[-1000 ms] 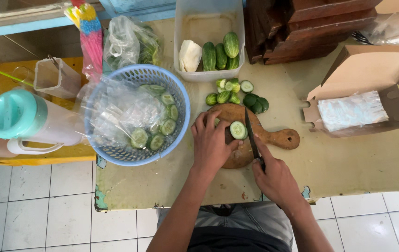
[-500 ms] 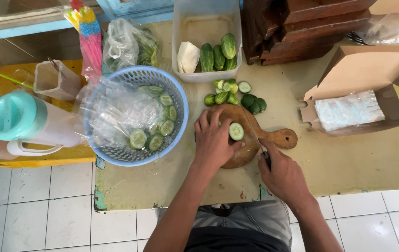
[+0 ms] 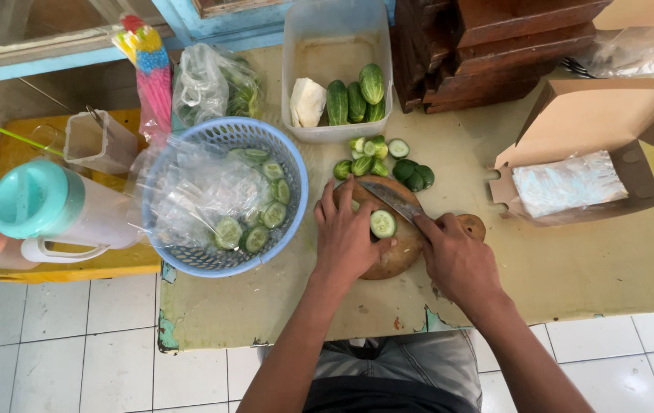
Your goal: The person slices cucumbers into rounds on a wooden cutting board with a knife. They place the slices into plastic bags and put the bags into a blue basket.
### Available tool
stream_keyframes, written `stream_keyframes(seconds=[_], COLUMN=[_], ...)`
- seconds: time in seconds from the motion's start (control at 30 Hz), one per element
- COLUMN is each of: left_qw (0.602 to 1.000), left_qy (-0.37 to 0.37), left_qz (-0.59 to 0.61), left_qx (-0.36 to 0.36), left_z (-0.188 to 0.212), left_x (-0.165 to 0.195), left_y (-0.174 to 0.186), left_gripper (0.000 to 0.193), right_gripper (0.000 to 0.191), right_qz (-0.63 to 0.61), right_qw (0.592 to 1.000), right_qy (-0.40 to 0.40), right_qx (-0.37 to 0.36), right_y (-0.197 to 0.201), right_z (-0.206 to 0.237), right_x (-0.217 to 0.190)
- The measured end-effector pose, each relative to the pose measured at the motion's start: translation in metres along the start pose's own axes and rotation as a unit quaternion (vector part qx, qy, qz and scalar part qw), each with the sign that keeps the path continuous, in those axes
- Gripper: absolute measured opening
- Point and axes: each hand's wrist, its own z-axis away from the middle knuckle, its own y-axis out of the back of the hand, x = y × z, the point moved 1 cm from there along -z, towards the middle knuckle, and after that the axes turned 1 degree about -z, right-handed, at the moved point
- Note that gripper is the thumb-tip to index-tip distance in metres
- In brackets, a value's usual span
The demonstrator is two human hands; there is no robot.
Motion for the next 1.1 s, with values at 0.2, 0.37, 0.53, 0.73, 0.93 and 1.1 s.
stream_keyframes(seconds=[0.2,0.37,0.53,0.73,0.93,1.1], left_qw=[0.999,0.996,0.986,0.973,0.933,0.920], left_qy=[-0.013,-0.019,-0.038,-0.155,-0.354,-0.388], left_qz=[0.020,0.050,0.103,0.159,0.063,0.004], left_qx=[0.039,0.069,0.127,0.066,-0.031,-0.058], left_z=[0.002,0.007,0.005,-0.043,-0.089,-0.098], left_x=[0.001,0.003,0.021,0.088,0.173,0.219], left_y=[-0.007,-0.003,-0.006,-0.057,-0.116,-0.159], left_gripper=[0.065,0.067,0.027,0.015,0.024,0.035], right_gripper=[0.044,0.033,0.009,0.009,0.012,0.015], right_qz=[-0.025,-0.086,-0.187,-0.148,-0.125,-0.135], right_qw=[0.996,0.980,0.949,0.933,0.922,0.915], right_qy=[0.059,0.105,-0.001,-0.060,-0.068,-0.087], right_qx=[0.054,0.142,0.252,0.323,0.361,0.369], right_y=[-0.004,-0.004,-0.014,-0.043,-0.054,-0.057], right_z=[-0.003,0.003,0.021,0.046,0.061,0.066], right_x=[0.004,0.014,0.066,0.142,0.165,0.193])
